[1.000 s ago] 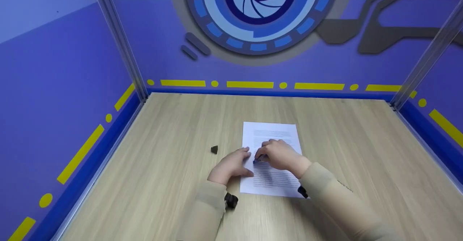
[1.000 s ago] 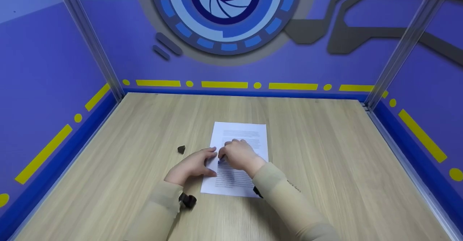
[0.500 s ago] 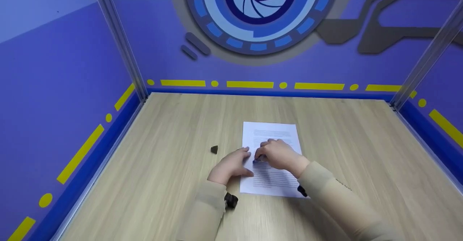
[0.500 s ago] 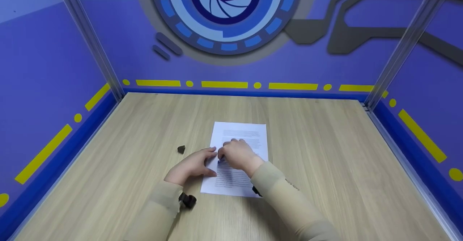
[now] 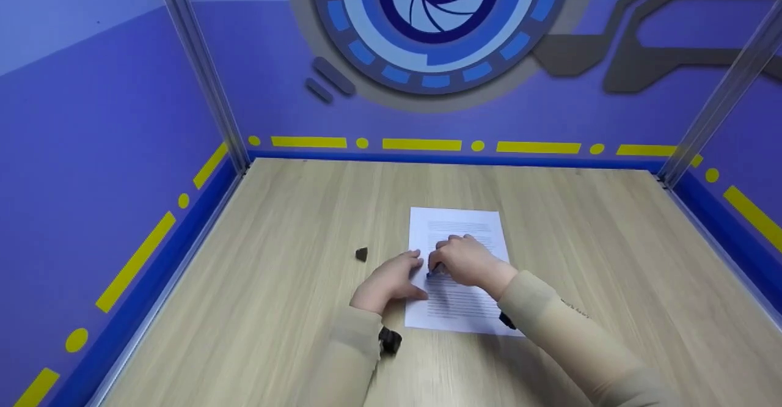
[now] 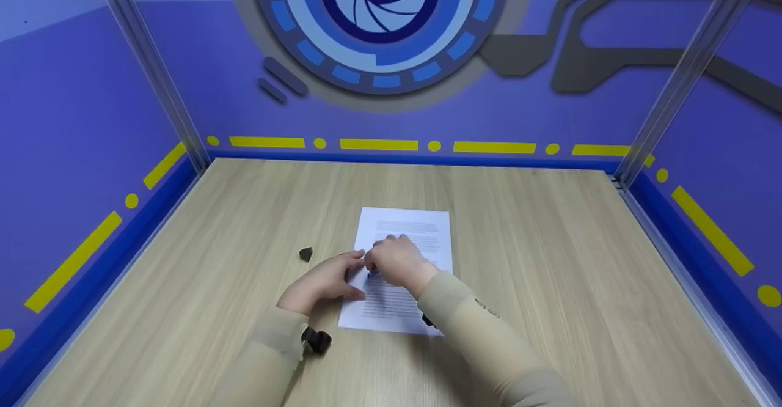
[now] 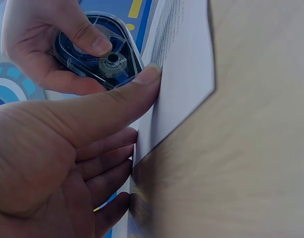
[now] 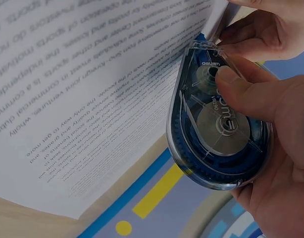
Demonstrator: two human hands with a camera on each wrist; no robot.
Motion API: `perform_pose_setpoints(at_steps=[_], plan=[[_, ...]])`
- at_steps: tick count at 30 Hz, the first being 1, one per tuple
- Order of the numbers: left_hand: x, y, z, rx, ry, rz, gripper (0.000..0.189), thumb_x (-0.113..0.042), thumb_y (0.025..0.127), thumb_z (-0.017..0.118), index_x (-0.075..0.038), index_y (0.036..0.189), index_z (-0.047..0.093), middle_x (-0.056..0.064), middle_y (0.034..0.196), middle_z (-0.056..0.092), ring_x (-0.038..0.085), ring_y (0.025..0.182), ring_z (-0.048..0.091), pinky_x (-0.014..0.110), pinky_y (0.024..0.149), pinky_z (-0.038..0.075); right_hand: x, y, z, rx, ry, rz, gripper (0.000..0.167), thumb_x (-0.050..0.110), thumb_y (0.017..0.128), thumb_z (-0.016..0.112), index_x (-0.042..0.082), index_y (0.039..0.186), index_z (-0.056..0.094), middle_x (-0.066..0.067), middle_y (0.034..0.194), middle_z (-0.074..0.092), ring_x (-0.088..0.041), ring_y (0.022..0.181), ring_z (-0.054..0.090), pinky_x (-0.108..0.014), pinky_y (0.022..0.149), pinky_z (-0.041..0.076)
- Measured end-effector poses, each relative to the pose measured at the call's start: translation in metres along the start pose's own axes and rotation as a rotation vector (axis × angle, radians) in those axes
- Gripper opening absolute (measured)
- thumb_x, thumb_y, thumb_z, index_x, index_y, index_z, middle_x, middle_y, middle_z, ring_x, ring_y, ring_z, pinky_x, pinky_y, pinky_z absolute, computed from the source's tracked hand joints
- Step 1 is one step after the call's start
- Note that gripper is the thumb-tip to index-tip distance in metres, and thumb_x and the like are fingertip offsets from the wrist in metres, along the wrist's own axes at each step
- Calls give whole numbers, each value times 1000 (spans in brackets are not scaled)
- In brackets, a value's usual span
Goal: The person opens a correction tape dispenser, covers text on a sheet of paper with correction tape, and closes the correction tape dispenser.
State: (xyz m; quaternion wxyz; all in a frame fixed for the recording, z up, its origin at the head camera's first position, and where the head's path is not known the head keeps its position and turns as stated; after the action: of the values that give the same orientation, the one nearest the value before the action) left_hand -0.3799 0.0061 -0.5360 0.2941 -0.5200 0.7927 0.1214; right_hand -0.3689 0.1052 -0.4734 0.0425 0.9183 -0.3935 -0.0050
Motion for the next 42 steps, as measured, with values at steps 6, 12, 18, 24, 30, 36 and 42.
perform_pose_setpoints(at_steps=[6, 12, 18, 24, 30, 36, 42], plan=[[0, -1, 0, 3, -7, -1, 75, -22, 80, 89, -1, 145, 57, 10, 162, 44, 30, 152, 40, 42, 128, 33, 0, 1, 1, 23, -3, 10, 16, 5, 90, 75, 16, 99, 81, -2, 95, 77, -27, 90, 72, -53, 77, 60], [0, -1, -1, 0, -4, 9, 75, -22, 80, 88, -1, 145, 57, 11, 162, 45, 31, 152, 41, 42, 128, 33, -3, 1, 0, 39, 3, 19, 17, 4, 91, 73, 16, 99, 82, -2, 95, 76, -27, 89, 71, -53, 76, 59], [-1, -1, -2, -1, 4, 20, 76, -21, 80, 89, 0, 145, 56, 12, 162, 45, 32, 151, 41, 42, 127, 34, -3, -1, -2, 17, -3, -1, 17, 2, 91, 73, 16, 96, 81, -2, 91, 75, -28, 86, 70, -56, 74, 60], [-2, -1, -1, 0, 16, 32, 76, -20, 79, 89, 1, 144, 56, 14, 161, 46, 32, 151, 42, 43, 127, 35, -5, -3, -1, 3, -17, -9, 16, 3, 90, 74, 17, 94, 80, -3, 91, 75, -29, 85, 71, -54, 68, 58], [-2, 0, 0, -3, 25, 31, 75, -20, 79, 89, 2, 144, 57, 14, 161, 46, 32, 150, 42, 43, 126, 35, -8, -3, 0, 21, 2, 7, 18, 2, 90, 74, 17, 96, 81, -3, 94, 76, -29, 87, 71, -53, 70, 58], [-2, -1, 0, 0, 19, 23, 76, -20, 80, 88, 1, 145, 56, 13, 162, 45, 32, 151, 41, 42, 127, 34, -9, -4, 0, 37, 3, 11, 18, 2, 90, 74, 17, 96, 80, -2, 93, 76, -28, 86, 71, -52, 69, 57], [-1, 0, 1, 0, 7, 10, 76, -20, 80, 88, 1, 145, 55, 12, 162, 44, 32, 152, 41, 42, 127, 34, -11, -6, 0, 46, -4, 26, 17, 2, 90, 74, 17, 96, 80, -2, 94, 76, -28, 87, 71, -52, 71, 57]])
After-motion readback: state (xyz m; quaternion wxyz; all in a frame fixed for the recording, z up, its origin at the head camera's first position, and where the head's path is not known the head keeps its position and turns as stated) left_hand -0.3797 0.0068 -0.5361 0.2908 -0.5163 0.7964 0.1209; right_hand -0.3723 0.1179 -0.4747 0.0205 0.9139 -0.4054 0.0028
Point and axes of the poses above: each hand's wrist, its own y-axis towards the middle knuckle, its own z-axis out of the palm, x = y × z, the point moved 8 cm from there along y, towards the middle knuckle
